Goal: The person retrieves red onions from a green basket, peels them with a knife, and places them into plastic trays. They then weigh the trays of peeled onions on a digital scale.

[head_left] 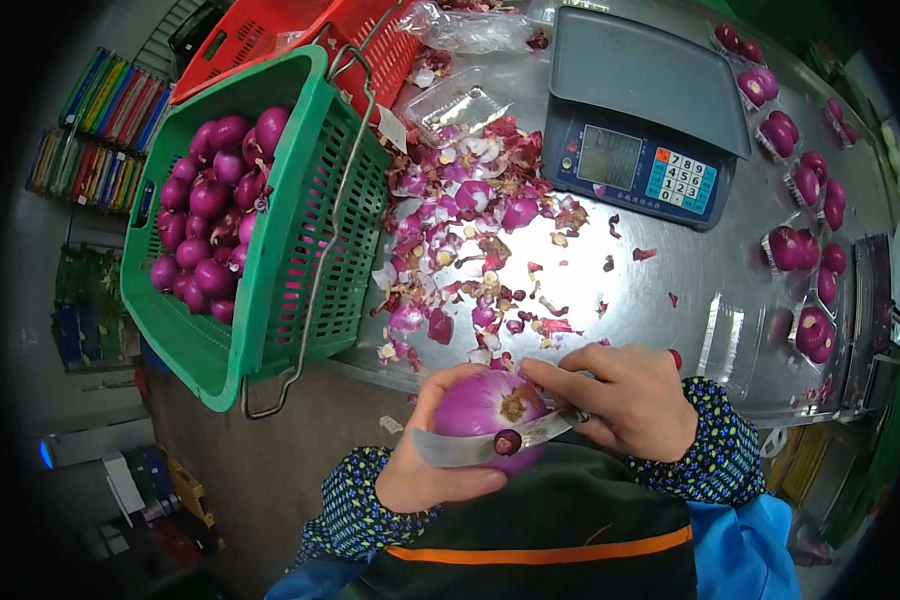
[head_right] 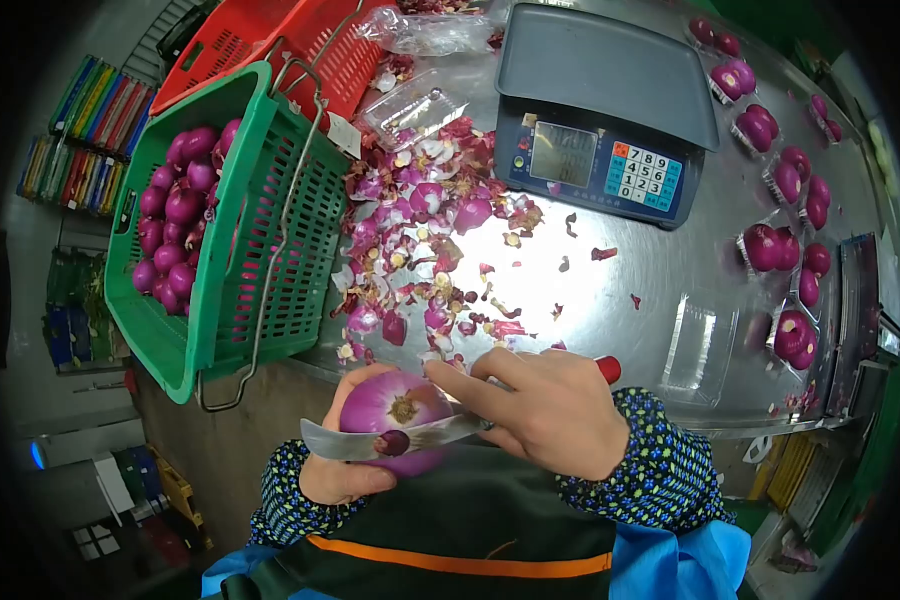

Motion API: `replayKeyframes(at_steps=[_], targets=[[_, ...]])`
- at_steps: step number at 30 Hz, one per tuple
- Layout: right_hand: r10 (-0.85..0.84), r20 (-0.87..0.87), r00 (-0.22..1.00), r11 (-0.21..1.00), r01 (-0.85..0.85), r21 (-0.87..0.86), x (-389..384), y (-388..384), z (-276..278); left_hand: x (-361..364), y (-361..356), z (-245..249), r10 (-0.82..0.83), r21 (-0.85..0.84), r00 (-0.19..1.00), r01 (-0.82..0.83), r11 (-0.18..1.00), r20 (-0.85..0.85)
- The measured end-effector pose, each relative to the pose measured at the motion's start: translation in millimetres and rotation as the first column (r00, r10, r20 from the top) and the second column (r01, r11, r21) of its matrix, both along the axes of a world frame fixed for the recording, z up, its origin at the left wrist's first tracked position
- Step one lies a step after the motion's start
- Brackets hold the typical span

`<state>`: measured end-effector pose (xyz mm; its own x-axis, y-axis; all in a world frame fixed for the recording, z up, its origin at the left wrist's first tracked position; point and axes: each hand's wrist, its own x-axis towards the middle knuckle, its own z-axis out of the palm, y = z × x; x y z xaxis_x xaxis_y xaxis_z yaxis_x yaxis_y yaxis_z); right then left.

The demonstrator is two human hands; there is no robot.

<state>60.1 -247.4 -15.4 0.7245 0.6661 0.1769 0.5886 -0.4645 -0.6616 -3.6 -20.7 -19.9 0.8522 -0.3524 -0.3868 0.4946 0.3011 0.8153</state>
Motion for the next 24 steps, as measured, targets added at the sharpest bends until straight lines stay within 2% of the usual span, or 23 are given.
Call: replayKeyframes(at_steps=[1,5,7,8,9,11,12,13,14,15,16,17,18,19,21,22,23,24], targets=[[0.026,-0.006,1.000,0.999,-0.027,-0.044,2,1,1,0,1,1,-0.040,0.024,0.999,0.040,0.999,0.016],[0.075,0.026,0.997,0.997,-0.074,-0.039,7,0,-11,-2,14,-1,-0.138,0.049,0.985,0.133,0.990,0.100],[-0.266,0.086,0.960,0.960,0.271,-0.064,15,-14,-39,-4,20,1,-0.183,-0.019,0.968,0.189,0.982,0.174],[-0.288,0.025,0.957,0.958,0.287,0.026,14,-18,-41,-2,20,1,-0.166,-0.016,0.969,0.172,0.985,0.183],[-0.273,0.023,0.962,0.962,0.272,0.032,9,-15,-44,0,20,0,-0.141,0.054,0.974,0.134,0.990,0.175],[-0.177,-0.162,0.971,0.920,0.221,0.323,-6,7,-34,2,20,2,-0.134,0.197,0.981,0.105,0.975,0.141],[-0.144,-0.135,0.980,0.923,0.182,0.338,-5,13,-37,3,15,3,-0.064,0.167,0.992,0.044,0.985,0.113],[-0.155,-0.130,0.979,0.921,0.191,0.340,-6,16,-39,3,8,3,-0.075,0.168,0.990,0.055,0.984,0.118],[0.039,-0.617,0.786,0.866,0.282,0.413,-7,18,-40,4,0,2,-0.067,0.343,0.976,-0.009,0.939,0.208],[0.268,-0.891,0.366,0.814,0.409,0.413,-8,18,-42,7,-9,1,-0.077,0.486,0.951,-0.083,0.870,0.299],[0.382,-0.900,0.212,0.731,0.526,0.434,-12,17,-47,17,-19,1,-0.312,0.727,0.847,-0.122,0.675,0.431],[0.497,-0.865,0.075,0.635,0.647,0.421,-16,13,-58,20,-29,2,-0.323,0.697,0.836,-0.094,0.711,0.443],[0.535,-0.843,0.059,0.536,0.748,0.392,-20,4,-72,21,-36,5,-0.441,0.760,0.784,-0.058,0.647,0.436],[0.498,-0.864,0.072,0.532,0.762,0.370,-29,-18,-76,23,-39,10,-0.547,0.819,0.724,-0.043,0.573,0.421],[0.340,-0.899,0.277,0.292,0.877,0.381,-47,-66,-81,22,-15,26,-0.508,0.839,0.713,-0.210,0.502,0.482],[0.020,-0.950,0.312,0.238,0.921,0.308,-48,-81,-71,20,8,39,-0.424,0.841,0.759,-0.295,0.453,0.494],[-0.165,-0.923,0.348,0.176,0.931,0.319,-60,-109,-82,20,34,48,-0.289,0.773,0.743,-0.456,0.441,0.604],[-0.496,-0.841,0.214,0.133,0.976,0.170,-69,-133,-91,23,62,60,-0.159,0.720,0.722,-0.592,0.363,0.673]])
